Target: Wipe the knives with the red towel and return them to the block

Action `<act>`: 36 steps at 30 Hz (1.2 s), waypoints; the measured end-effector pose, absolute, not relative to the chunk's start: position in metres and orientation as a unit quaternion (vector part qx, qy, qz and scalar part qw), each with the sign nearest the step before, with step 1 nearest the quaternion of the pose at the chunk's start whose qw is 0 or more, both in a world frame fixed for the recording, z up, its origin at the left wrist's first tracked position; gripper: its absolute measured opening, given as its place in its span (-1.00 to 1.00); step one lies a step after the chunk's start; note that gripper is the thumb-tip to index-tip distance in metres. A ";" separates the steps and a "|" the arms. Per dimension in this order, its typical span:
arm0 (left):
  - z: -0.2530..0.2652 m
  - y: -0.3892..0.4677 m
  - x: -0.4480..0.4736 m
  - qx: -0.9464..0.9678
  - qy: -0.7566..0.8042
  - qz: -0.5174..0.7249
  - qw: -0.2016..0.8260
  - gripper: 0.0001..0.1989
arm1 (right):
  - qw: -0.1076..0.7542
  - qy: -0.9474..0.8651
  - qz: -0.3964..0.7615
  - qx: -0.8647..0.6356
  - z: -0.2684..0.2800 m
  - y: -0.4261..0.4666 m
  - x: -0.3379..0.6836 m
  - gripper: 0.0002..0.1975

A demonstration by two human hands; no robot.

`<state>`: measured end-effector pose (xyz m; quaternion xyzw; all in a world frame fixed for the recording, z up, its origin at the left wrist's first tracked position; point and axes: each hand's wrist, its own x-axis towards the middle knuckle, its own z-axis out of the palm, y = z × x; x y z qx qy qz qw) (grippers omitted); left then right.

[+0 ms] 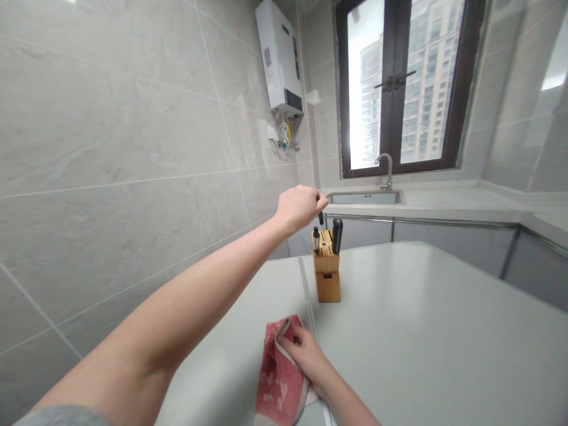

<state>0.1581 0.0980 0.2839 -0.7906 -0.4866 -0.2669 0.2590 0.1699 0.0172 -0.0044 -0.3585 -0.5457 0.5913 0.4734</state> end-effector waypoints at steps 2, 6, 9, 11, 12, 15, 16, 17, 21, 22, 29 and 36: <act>0.286 0.100 0.159 -0.792 -0.480 -0.269 0.263 -0.60 | 0.474 -0.546 0.586 -0.366 -0.003 0.016 0.170 -0.65; 0.286 0.102 0.160 -0.791 -0.480 -0.274 0.261 -0.61 | 0.468 -0.548 0.583 -0.374 0.000 0.016 0.171 -0.64; 0.285 0.102 0.163 -0.790 -0.490 -0.275 0.243 -0.62 | 0.472 -0.552 0.577 -0.374 0.001 0.016 0.171 -0.66; 0.284 0.101 0.165 -0.790 -0.494 -0.275 0.236 -0.61 | 0.471 -0.556 0.573 -0.375 0.002 0.015 0.171 -0.67; 0.284 0.101 0.166 -0.791 -0.493 -0.275 0.236 -0.61 | 0.470 -0.558 0.571 -0.377 0.002 0.015 0.171 -0.67; 0.284 0.100 0.168 -0.796 -0.483 -0.274 0.240 -0.61 | 0.467 -0.559 0.572 -0.377 0.002 0.015 0.170 -0.67; 0.284 0.100 0.168 -0.797 -0.481 -0.273 0.243 -0.61 | 0.467 -0.559 0.571 -0.379 0.002 0.015 0.170 -0.67; 0.285 0.100 0.168 -0.797 -0.480 -0.273 0.244 -0.61 | 0.467 -0.559 0.569 -0.382 0.001 0.016 0.170 -0.68; 0.285 0.100 0.166 -0.797 -0.480 -0.270 0.248 -0.60 | 0.466 -0.562 0.564 -0.386 0.000 0.017 0.169 -0.67; 0.285 0.100 0.166 -0.797 -0.479 -0.269 0.249 -0.60 | 0.467 -0.562 0.565 -0.383 0.000 0.017 0.169 -0.66; 0.284 0.099 0.166 -0.793 -0.483 -0.270 0.255 -0.61 | 0.471 -0.542 0.587 -0.374 0.003 0.014 0.170 -0.66; 0.288 0.100 0.160 -0.792 -0.484 -0.273 0.252 -0.61 | 0.469 -0.541 0.597 -0.362 0.001 0.015 0.171 -0.66</act>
